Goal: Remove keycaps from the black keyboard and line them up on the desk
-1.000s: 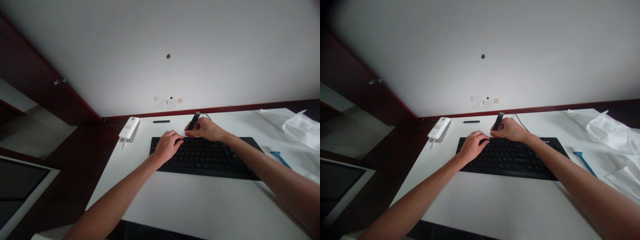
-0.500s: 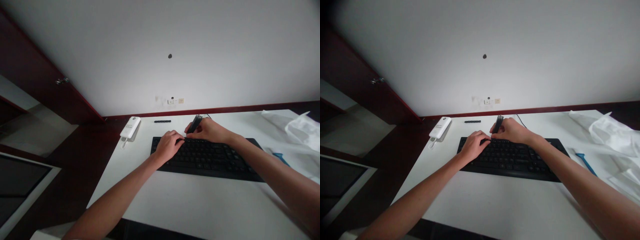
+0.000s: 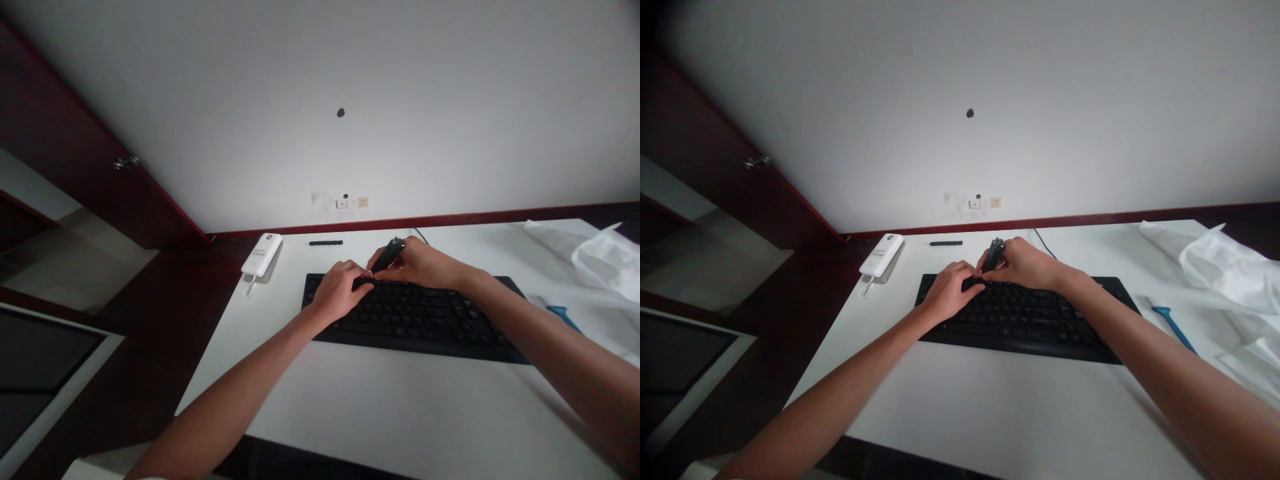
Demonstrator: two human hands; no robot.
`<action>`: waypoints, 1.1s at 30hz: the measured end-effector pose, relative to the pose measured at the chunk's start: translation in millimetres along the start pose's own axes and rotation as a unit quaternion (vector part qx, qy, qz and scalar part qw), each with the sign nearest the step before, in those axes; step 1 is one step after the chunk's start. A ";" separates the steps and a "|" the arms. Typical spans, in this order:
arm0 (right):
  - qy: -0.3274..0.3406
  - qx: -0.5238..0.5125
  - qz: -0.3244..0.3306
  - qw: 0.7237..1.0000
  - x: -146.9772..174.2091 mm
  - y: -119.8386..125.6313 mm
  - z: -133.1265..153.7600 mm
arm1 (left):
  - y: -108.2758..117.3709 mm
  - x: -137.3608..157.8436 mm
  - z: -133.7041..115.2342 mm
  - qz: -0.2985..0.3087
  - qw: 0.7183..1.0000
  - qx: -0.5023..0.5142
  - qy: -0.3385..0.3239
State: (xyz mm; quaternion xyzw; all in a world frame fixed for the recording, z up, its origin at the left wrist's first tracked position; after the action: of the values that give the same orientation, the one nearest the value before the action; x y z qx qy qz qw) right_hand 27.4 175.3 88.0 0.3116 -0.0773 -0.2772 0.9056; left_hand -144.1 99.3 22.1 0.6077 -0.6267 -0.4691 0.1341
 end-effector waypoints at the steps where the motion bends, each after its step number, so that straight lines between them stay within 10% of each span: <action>1: 0.005 0.010 -0.002 1.000 0.4 -0.3 1.5 | -0.1 -0.1 -0.1 0.000 1.000 -0.003 -0.001; 33: 0.018 0.125 -0.071 0.989 6.1 6.8 19.1 | -1.4 2.0 5.6 -0.014 0.999 0.027 -0.011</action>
State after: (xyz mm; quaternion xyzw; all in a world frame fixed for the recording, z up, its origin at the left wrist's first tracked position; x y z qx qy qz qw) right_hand 29.6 166.4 107.0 0.4321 -0.0728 -0.3238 0.8385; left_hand -147.8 100.1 17.3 0.6141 -0.6323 -0.4607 0.1041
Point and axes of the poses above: each hand's wrist, its own x-axis away from the middle knuckle, its own y-axis out of the back of the hand, z = x × y, the point moved 3 cm from there along -x, towards the middle knuckle, and after that the axes turned 1 degree about x, right-handed, at the moved point
